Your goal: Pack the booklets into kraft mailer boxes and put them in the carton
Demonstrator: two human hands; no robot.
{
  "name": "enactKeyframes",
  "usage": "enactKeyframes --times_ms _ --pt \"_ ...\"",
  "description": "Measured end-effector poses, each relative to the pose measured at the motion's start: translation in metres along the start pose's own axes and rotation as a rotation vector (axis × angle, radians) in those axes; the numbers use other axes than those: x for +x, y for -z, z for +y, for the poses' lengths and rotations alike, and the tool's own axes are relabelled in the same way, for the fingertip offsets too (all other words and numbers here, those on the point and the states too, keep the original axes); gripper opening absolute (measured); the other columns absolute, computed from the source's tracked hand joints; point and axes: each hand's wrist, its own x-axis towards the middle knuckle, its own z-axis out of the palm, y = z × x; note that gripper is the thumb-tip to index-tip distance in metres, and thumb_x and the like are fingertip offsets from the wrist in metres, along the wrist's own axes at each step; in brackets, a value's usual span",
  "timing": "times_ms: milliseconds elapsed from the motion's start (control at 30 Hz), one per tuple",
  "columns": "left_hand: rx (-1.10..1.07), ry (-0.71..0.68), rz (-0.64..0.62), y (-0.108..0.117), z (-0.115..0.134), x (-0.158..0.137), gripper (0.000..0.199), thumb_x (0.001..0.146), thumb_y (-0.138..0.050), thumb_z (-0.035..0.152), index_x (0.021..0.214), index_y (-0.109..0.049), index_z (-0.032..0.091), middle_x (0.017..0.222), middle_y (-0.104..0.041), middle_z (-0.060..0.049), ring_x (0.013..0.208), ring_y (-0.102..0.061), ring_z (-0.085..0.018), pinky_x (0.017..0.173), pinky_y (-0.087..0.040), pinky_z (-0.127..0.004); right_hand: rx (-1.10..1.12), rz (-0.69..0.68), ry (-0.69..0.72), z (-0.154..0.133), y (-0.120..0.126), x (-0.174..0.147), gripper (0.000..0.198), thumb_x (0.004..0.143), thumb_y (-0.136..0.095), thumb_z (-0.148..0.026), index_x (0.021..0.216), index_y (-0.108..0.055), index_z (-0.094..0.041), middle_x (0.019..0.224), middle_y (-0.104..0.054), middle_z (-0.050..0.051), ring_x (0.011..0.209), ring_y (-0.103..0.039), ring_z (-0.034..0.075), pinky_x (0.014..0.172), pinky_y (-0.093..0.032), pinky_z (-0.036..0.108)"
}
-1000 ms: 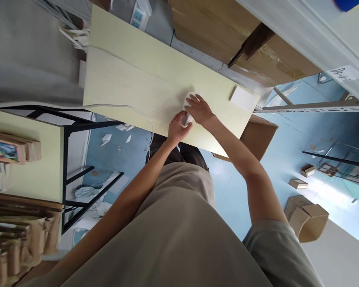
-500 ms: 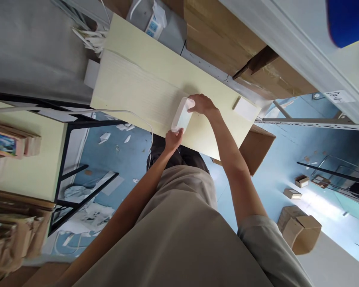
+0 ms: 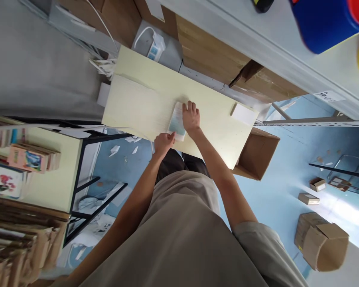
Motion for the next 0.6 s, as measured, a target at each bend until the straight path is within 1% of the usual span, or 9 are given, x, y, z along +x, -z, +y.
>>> enactKeyframes --times_ms 67,100,133,200,267,333,400,467,600 --pt "0.016 -0.092 0.202 0.014 0.002 0.008 0.027 0.112 -0.063 0.037 0.091 -0.072 0.022 0.101 -0.082 -0.016 0.11 -0.08 -0.034 0.109 -0.06 -0.048 -0.015 0.01 0.038 -0.01 -0.007 -0.026 0.058 0.107 -0.065 -0.018 0.165 -0.062 -0.019 0.18 -0.047 0.024 0.17 -0.04 0.044 0.136 -0.043 0.067" --pt "0.006 -0.144 0.254 0.019 0.004 0.013 0.014 0.11 -0.064 0.028 0.102 -0.073 0.02 0.116 -0.082 -0.018 0.122 -0.076 -0.035 0.117 -0.057 -0.051 -0.017 -0.01 0.043 -0.014 -0.011 -0.039 0.059 0.106 -0.063 -0.016 0.165 -0.062 -0.021 0.181 -0.047 0.023 0.17 -0.04 0.043 0.136 -0.044 0.068" --pt "0.004 -0.204 0.256 0.023 0.007 0.018 0.012 0.107 -0.063 0.018 0.113 -0.073 0.019 0.13 -0.08 -0.019 0.131 -0.072 -0.035 0.124 -0.053 -0.052 -0.013 -0.04 0.042 -0.016 -0.017 -0.052 0.058 0.106 -0.062 -0.016 0.164 -0.063 -0.024 0.183 -0.046 0.021 0.171 -0.04 0.043 0.135 -0.046 0.068" --pt "0.037 -0.272 0.161 0.028 0.015 0.027 0.031 0.101 -0.06 0.007 0.128 -0.071 0.016 0.145 -0.075 -0.022 0.142 -0.067 -0.036 0.131 -0.048 -0.054 0.015 -0.086 0.034 -0.017 -0.027 -0.074 0.059 0.108 -0.057 -0.015 0.166 -0.061 -0.026 0.186 -0.042 0.019 0.173 -0.038 0.041 0.13 -0.052 0.066" --pt "0.103 -0.248 0.049 0.031 0.026 0.032 0.038 0.098 -0.059 0.005 0.133 -0.072 0.015 0.143 -0.076 -0.024 0.141 -0.068 -0.039 0.13 -0.049 -0.057 0.046 -0.104 0.049 -0.015 -0.032 -0.088 0.064 0.108 -0.056 -0.016 0.171 -0.055 -0.026 0.19 -0.037 0.017 0.177 -0.031 0.038 0.129 -0.054 0.064" --pt "0.161 -0.221 0.028 0.035 0.041 0.034 0.042 0.097 -0.06 0.006 0.136 -0.073 0.014 0.14 -0.077 -0.026 0.138 -0.071 -0.043 0.127 -0.052 -0.059 0.06 -0.101 0.057 -0.013 -0.028 -0.094 0.066 0.108 -0.059 -0.018 0.173 -0.053 -0.023 0.189 -0.037 0.019 0.178 -0.03 0.038 0.131 -0.053 0.061" --pt "0.177 -0.264 0.069 0.042 0.064 0.034 0.044 0.097 -0.061 0.008 0.139 -0.074 0.014 0.142 -0.077 -0.025 0.14 -0.072 -0.042 0.127 -0.053 -0.057 0.059 -0.066 0.037 -0.012 -0.011 -0.092 0.061 0.109 -0.059 -0.023 0.17 -0.057 -0.019 0.181 -0.048 0.023 0.171 -0.042 0.04 0.131 -0.054 0.058" --pt "0.142 -0.372 0.119 0.052 0.097 0.033 0.044 0.099 -0.06 0.008 0.139 -0.075 0.015 0.146 -0.077 -0.023 0.144 -0.071 -0.038 0.129 -0.053 -0.052 0.053 0.017 0.016 -0.013 0.019 -0.085 0.052 0.113 -0.055 -0.029 0.164 -0.066 -0.022 0.166 -0.061 0.023 0.157 -0.057 0.041 0.127 -0.058 0.054" --pt "-0.009 -0.649 0.205 0.08 0.185 0.028 0.039 0.104 -0.058 0.011 0.136 -0.078 0.021 0.147 -0.079 -0.016 0.142 -0.073 -0.031 0.129 -0.054 -0.046 0.036 0.271 0.035 -0.017 0.109 -0.067 0.045 0.118 -0.046 -0.037 0.147 -0.078 -0.027 0.145 -0.071 0.019 0.141 -0.066 0.04 0.122 -0.06 0.051"
